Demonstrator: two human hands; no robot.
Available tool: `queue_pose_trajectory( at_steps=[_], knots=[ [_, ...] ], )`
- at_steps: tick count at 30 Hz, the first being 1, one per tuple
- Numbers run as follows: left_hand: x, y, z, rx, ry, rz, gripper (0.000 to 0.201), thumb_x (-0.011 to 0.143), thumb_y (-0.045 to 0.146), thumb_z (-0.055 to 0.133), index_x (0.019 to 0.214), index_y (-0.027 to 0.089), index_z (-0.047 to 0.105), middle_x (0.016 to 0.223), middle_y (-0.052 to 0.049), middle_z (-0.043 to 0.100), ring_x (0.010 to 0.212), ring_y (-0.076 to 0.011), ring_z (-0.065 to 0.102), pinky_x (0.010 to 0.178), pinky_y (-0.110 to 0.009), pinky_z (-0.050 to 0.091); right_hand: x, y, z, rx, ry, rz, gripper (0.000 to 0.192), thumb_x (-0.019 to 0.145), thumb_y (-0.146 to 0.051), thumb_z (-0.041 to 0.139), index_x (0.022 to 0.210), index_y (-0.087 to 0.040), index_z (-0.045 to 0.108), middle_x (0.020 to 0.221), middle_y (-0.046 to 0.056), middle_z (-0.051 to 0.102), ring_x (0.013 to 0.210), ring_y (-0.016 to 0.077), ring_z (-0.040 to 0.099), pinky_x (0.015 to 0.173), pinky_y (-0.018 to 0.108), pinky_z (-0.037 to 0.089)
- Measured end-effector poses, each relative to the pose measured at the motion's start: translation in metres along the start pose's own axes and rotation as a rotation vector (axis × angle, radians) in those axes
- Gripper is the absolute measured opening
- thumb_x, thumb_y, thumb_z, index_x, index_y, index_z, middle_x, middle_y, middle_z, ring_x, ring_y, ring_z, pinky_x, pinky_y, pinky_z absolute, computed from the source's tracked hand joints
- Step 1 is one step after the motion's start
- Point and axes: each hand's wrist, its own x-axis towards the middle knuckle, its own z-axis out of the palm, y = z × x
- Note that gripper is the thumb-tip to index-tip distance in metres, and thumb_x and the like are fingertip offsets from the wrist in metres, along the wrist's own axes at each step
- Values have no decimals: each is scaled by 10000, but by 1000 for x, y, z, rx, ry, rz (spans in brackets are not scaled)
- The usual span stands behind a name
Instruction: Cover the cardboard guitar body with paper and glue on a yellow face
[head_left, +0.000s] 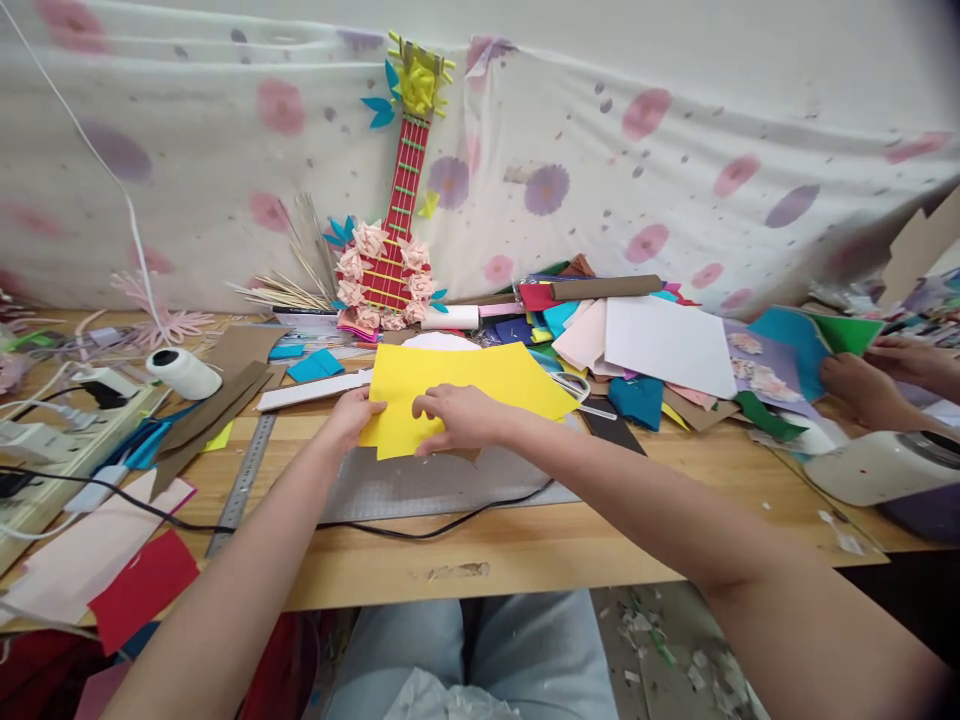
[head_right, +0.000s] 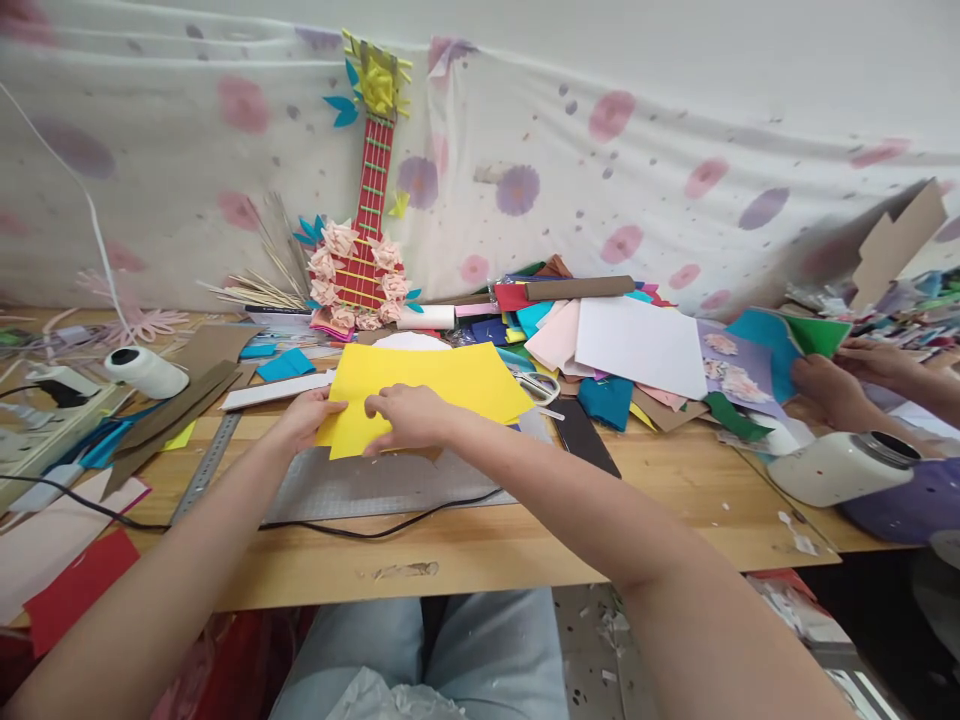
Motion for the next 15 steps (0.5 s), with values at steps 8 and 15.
queue_pose_trajectory(
  at_steps=[8,15],
  knots=[
    [7,5,-52,-224,149,316,250,611,65,630,843,158,645,764,-33,704,719,-180,668,692,-313,545,-15,43,-3,235,473,334,174,807,-305,576,924,-175,575,956,71,615,911,187,557,785,305,412],
    [31,3,-90,-390,414,415,206,803,22,467,946,139,559,829,3,671,800,-100,621,828,-331,511,-23,30,60,587,581,503,157,804,-347,523,775,-195,551,783,14,635,684,136,556,611,251,394]
  ],
)
